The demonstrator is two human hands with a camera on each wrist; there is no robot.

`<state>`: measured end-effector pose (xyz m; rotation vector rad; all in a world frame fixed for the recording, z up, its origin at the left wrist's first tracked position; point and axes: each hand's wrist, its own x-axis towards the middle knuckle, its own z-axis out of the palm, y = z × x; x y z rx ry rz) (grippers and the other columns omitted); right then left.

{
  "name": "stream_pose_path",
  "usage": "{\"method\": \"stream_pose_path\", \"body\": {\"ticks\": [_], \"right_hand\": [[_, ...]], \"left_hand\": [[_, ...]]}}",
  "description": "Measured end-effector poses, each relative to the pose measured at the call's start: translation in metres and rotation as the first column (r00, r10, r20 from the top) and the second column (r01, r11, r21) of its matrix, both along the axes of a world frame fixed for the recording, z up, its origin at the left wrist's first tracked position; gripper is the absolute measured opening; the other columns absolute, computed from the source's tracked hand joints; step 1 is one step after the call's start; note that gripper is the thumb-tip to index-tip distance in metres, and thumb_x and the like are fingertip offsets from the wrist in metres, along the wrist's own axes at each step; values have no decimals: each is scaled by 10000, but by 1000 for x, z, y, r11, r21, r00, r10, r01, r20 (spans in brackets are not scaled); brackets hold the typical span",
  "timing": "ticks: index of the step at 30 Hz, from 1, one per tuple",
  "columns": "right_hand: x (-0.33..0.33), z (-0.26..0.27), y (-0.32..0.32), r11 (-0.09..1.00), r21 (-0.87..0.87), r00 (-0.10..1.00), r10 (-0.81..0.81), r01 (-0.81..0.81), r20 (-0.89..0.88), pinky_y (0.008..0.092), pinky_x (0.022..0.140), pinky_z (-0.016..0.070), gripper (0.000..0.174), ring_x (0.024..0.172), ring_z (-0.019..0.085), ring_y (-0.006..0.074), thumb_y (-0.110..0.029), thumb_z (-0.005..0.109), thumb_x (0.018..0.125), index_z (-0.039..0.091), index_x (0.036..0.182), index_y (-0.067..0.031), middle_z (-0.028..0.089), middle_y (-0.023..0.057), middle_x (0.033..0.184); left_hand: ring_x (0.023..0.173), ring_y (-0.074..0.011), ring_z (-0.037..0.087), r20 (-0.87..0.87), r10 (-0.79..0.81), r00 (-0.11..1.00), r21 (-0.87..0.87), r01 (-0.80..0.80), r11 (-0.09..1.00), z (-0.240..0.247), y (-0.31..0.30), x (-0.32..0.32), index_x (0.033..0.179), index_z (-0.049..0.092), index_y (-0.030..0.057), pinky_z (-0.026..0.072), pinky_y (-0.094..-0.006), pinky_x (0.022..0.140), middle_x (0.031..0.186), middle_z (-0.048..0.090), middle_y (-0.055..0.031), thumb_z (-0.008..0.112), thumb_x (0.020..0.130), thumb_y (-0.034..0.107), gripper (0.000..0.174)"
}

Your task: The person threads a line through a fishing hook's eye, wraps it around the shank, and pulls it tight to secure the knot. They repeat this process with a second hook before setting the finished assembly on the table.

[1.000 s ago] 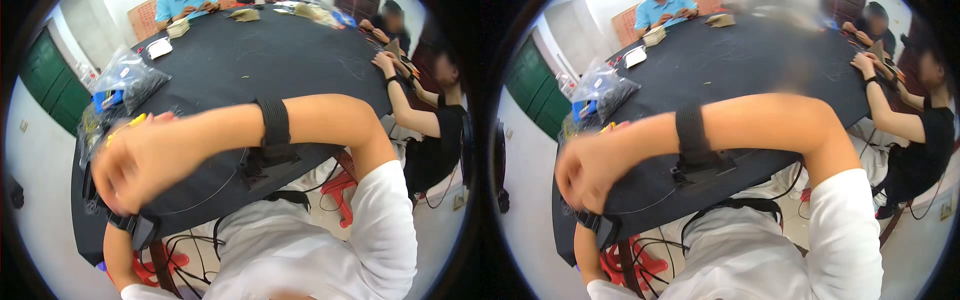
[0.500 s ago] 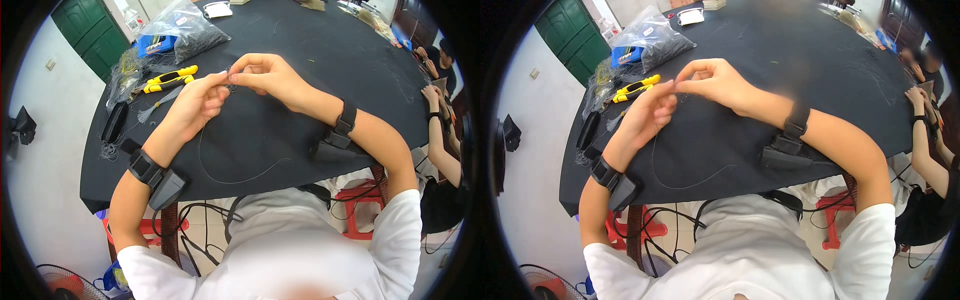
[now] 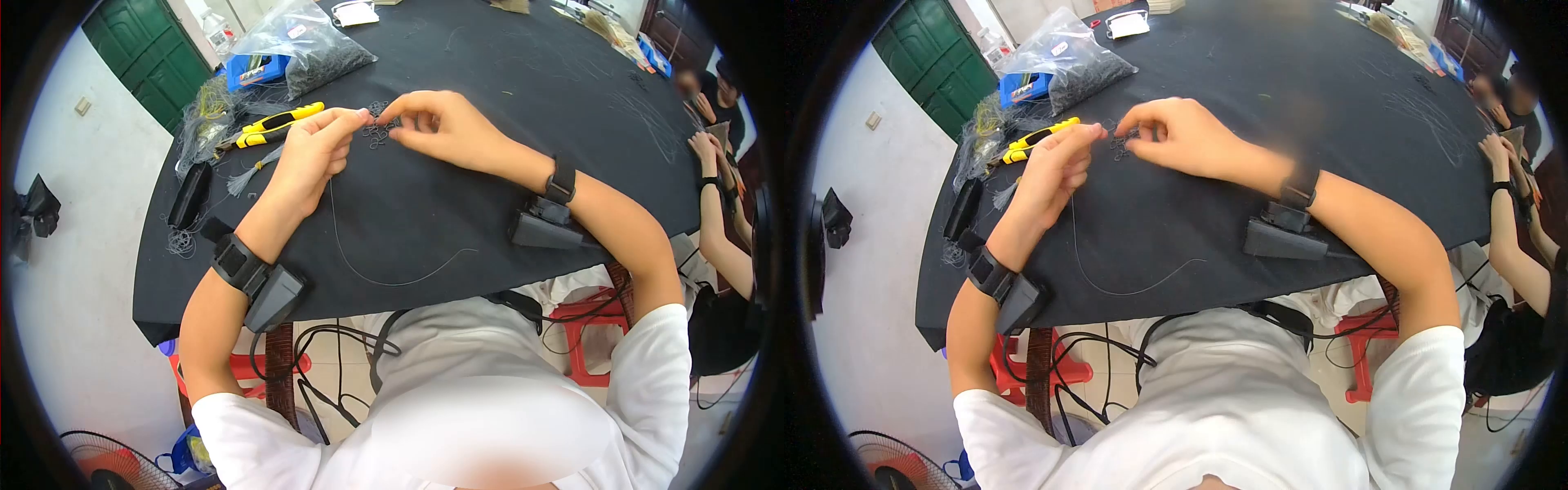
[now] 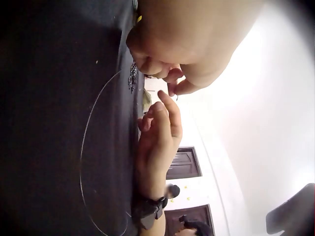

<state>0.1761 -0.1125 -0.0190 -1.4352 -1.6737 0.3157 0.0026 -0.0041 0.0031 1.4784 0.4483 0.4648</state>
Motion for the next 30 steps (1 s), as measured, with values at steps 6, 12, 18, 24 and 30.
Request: {"method": "stream_pose_path", "body": {"ticks": [6, 12, 18, 24, 30], "right_hand": [[-4, 2, -5, 998, -53, 908, -17, 43, 419, 364, 681, 466, 246, 755, 586, 246, -234, 600, 780, 653, 1008, -158, 556, 93, 777], [-2, 2, -4, 1000, 5, 927, 8, -11, 376, 319, 556, 400, 79, 589, 503, 174, -162, 612, 785, 597, 838, -105, 462, 29, 635], [-3, 0, -4, 1000, 8, 960, -6, 4, 280, 360, 606, 431, 91, 656, 558, 239, -148, 603, 747, 586, 780, -65, 562, 66, 692], [-1, -2, -3, 999, 48, 931, -22, 5, 363, 300, 570, 421, 102, 599, 516, 157, -138, 628, 762, 616, 842, -76, 526, 30, 686], [-1, 0, -4, 999, 41, 947, 2, -16, 322, 292, 557, 420, 91, 590, 509, 150, -133, 630, 762, 614, 826, -70, 519, 34, 677]], "left_hand": [[494, 8, 260, 19, -46, 999, -31, 46, 998, -2, 5, -1, 876, 622, 48, 173, -173, 422, 589, 324, 101, 608, 857, 230, 184], [486, 12, 268, -1, -53, 999, -10, 53, 999, 1, 1, -1, 885, 597, 51, 181, -166, 422, 585, 319, 100, 600, 860, 228, 179], [481, 11, 271, 3, -60, 998, -10, 60, 998, 0, 1, -1, 868, 609, 59, 184, -163, 421, 582, 334, 94, 600, 862, 229, 169], [471, 9, 276, 2, -74, 997, -23, 74, 997, 1, 2, -1, 875, 595, 57, 194, -162, 420, 574, 332, 94, 610, 856, 227, 171], [471, 8, 277, 3, -77, 997, -14, 77, 997, 3, 1, -2, 870, 597, 56, 194, -164, 421, 571, 333, 93, 604, 862, 229, 174]]}}
